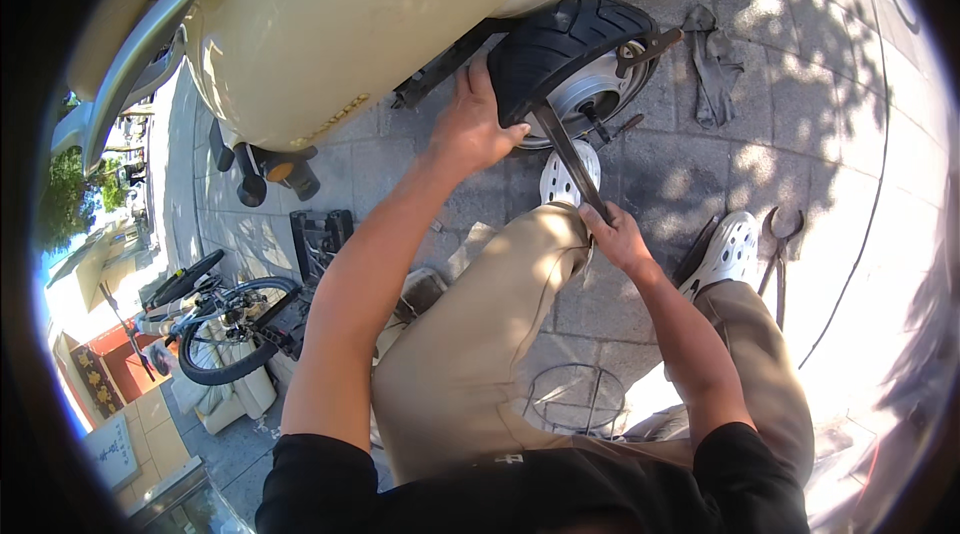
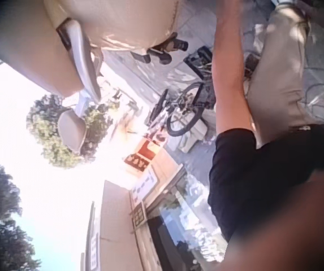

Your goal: The person removes the rear wheel of a scooter using a wrench, then inflates the tire with a portable air compressor. After inflating, the person sprays a liquid onto the tire and rim area.

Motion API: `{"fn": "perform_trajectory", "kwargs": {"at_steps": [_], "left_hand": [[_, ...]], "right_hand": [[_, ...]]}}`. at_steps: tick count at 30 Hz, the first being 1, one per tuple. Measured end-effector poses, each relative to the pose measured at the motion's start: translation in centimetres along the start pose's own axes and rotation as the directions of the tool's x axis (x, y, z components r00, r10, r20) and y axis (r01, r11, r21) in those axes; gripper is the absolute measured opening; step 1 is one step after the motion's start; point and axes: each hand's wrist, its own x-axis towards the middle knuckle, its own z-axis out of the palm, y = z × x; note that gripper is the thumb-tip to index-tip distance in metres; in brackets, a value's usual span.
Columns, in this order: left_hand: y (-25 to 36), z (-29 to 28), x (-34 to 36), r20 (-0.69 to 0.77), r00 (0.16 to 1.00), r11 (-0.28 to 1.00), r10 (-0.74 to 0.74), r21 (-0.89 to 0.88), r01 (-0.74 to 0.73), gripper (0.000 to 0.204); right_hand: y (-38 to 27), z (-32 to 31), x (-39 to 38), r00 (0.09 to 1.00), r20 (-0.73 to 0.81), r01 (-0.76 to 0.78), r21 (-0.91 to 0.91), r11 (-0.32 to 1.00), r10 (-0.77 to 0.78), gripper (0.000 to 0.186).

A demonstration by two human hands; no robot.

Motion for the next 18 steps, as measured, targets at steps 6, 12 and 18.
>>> {"fn": "perform_trajectory", "kwargs": {"at_steps": [6, 12, 18], "left_hand": [[-2.6, 1.3, -0.2, 0.043, 0.994, 0.918, -0.097, -0.383, 0.107, 0.126], [-1.9, 2.0, -0.7, 0.039, 0.99, 0.963, -0.133, -0.23, 0.139, 0.12], [-3.2, 3.6, 0.1, 0.083, 0.992, 0.962, -0.097, -0.249, 0.115, 0.117]], "right_hand": [[0.2, 1.1, -3.9, 0.985, -0.151, 0.082, 0.021, 0.996, -0.078, 0.062], [-4.2, -2.2, -8.3, 0.985, -0.109, -0.15, -0.13, 0.98, 0.137, 0.069], [-8.9, -2.8, -11.5, 0.967, -0.136, -0.24, -0.189, 0.952, 0.217, 0.066]]}}
